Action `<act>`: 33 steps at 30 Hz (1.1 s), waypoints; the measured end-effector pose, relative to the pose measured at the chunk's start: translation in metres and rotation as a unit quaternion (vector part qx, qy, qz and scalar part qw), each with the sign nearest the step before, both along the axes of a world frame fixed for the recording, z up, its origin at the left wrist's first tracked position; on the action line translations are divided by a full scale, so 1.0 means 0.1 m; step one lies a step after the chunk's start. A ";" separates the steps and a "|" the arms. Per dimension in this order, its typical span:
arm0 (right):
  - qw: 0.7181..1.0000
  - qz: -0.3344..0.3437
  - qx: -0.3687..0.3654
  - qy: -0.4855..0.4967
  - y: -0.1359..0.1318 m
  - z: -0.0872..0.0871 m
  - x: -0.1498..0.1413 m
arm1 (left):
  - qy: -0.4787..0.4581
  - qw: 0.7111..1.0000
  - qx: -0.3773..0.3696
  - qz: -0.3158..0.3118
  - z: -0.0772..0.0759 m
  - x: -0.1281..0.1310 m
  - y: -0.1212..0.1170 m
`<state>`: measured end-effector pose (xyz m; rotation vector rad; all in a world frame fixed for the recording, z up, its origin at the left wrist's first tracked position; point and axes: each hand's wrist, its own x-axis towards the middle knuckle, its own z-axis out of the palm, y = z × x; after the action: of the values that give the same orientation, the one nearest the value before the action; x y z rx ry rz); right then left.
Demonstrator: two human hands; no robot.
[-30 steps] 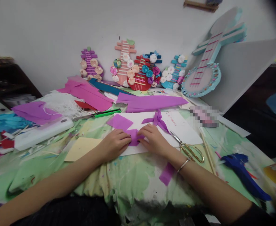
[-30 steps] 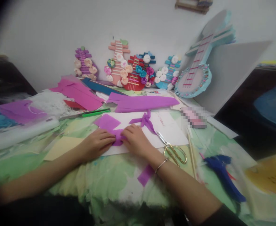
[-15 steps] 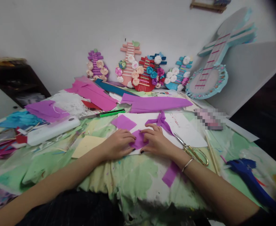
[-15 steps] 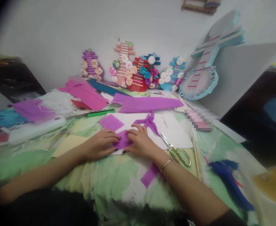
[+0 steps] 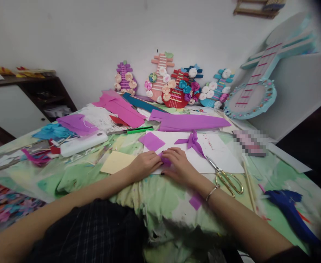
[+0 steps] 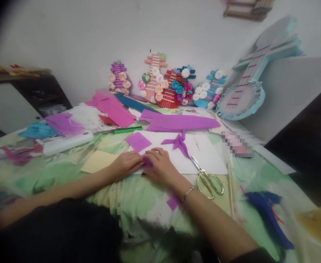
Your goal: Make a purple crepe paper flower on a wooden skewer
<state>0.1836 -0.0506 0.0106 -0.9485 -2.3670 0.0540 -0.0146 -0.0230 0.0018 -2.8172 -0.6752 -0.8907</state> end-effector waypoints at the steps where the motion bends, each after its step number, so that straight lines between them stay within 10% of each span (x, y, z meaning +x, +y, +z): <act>1: 1.000 -0.009 0.007 0.011 0.00 -0.01 -0.01 | 0.004 1.000 0.001 0.004 -0.01 -0.01 0.00; 33: 0.993 0.051 -0.083 0.066 0.11 -0.04 0.18 | 0.065 0.989 -0.117 -0.060 0.18 -0.10 0.19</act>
<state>0.2020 -0.0395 0.0069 -0.8700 -2.3123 0.3474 -0.0247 -0.0043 0.0197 -3.1200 -0.6346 -0.6767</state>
